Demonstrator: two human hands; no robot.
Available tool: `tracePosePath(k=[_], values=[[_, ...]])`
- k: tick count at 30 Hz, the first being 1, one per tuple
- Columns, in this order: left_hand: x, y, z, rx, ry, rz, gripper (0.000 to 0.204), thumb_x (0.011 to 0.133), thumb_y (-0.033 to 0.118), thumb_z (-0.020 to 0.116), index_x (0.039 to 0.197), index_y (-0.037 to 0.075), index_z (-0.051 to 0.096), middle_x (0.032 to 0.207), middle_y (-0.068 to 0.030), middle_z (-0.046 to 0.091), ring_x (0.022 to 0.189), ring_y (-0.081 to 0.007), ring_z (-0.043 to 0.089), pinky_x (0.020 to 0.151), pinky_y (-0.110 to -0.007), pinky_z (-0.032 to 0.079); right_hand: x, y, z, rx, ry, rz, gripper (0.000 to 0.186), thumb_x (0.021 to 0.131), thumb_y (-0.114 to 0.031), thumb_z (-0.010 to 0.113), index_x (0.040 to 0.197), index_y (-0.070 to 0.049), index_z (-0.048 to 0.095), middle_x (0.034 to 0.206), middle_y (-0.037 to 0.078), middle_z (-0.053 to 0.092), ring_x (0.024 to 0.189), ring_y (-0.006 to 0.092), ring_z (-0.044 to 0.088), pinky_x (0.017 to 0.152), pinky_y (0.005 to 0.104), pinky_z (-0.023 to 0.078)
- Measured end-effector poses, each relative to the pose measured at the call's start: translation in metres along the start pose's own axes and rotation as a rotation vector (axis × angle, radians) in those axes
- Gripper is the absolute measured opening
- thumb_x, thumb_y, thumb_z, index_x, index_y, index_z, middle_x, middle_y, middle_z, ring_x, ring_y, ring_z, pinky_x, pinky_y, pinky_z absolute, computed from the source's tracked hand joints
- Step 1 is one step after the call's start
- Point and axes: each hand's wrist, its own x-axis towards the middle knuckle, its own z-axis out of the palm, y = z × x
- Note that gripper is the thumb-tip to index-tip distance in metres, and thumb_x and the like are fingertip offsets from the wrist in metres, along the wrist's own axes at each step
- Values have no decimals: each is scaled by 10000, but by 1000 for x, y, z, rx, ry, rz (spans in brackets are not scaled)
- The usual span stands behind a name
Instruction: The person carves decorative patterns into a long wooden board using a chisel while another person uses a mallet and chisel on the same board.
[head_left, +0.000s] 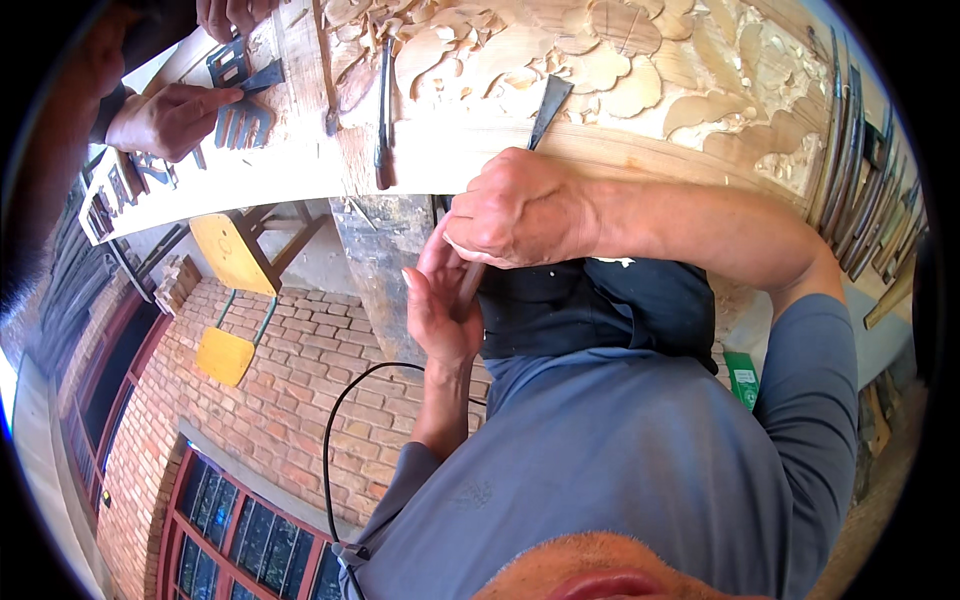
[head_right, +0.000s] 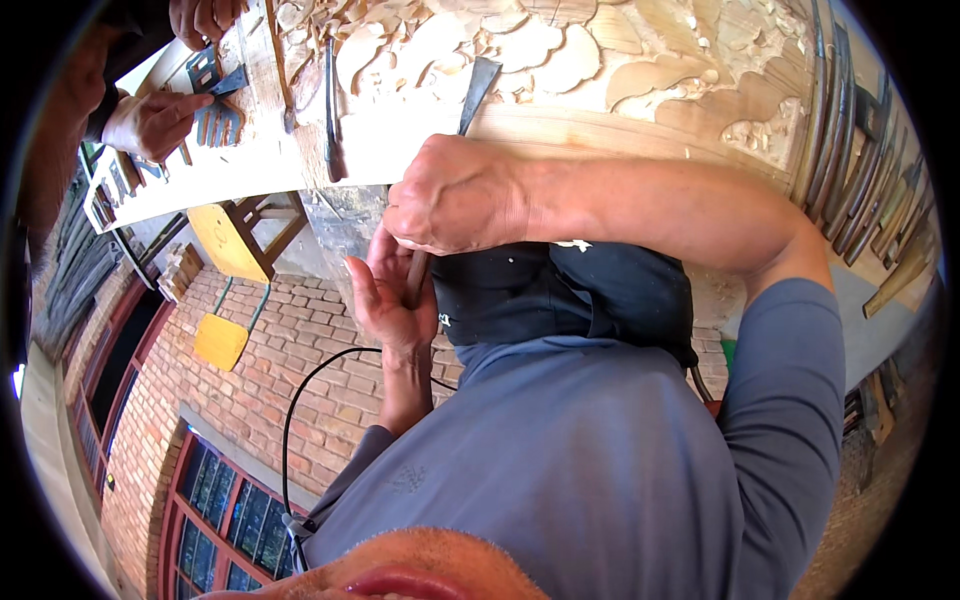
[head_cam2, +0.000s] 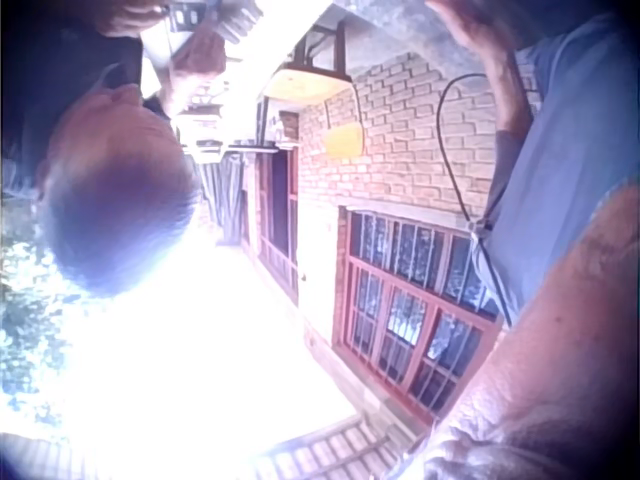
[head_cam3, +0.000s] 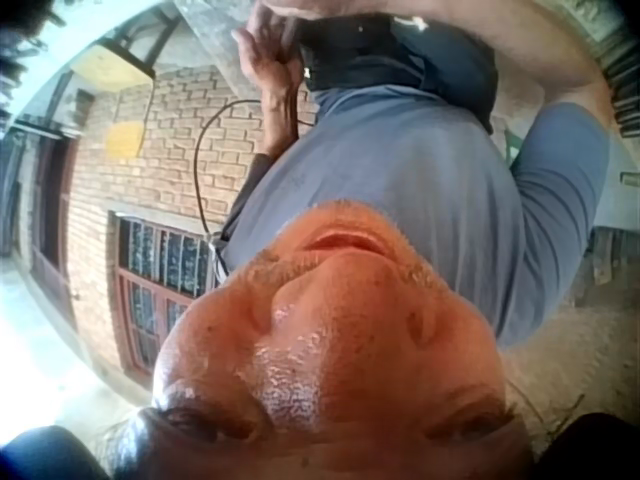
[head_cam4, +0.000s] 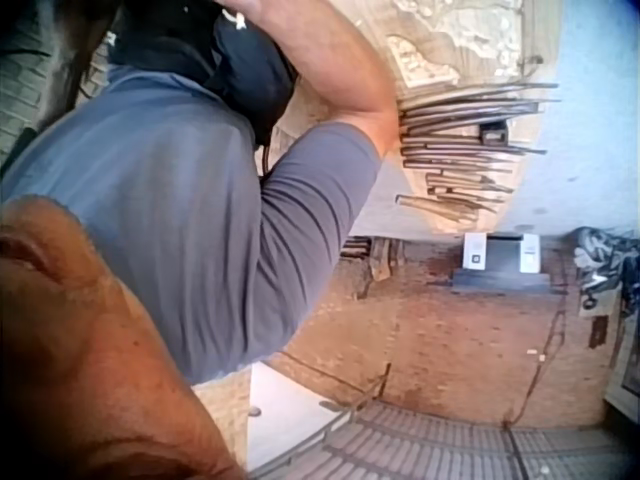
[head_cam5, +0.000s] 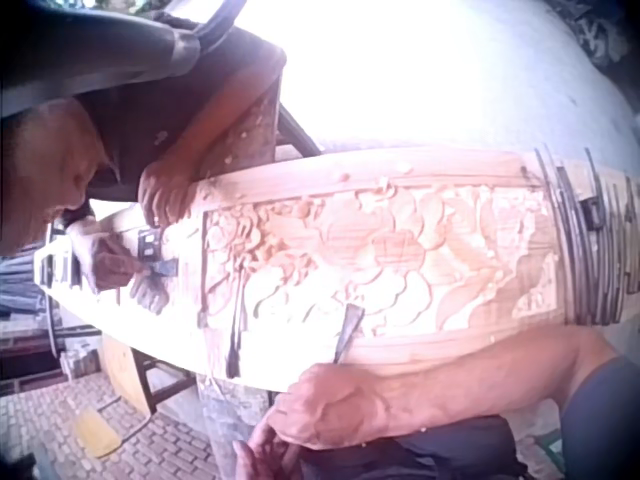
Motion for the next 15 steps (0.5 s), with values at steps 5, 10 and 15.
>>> tracePosePath(k=[5,10,15], values=[[10,5,-6,-21,-32,14,965,1113,729,451,1620,-92,462,1549,-242,642,1450,-342,611,1271,-482,406,2,3,4,74,77,48,217,820,-139,763,672,-128,604,700,52,680,614,262,710,536,380,579],[12,13,3,-59,45,-12,925,1121,699,467,1612,-85,477,1522,-242,658,1434,-351,620,1265,-496,414,8,3,2,70,104,56,200,817,-145,770,685,-119,622,703,54,683,614,265,712,533,382,577],[12,19,8,-35,33,-13,913,1129,688,455,1612,-86,480,1522,-247,656,1434,-353,619,1263,-494,411,9,4,-4,-28,89,49,177,825,-142,762,697,-127,640,709,52,691,611,254,715,530,371,579]])
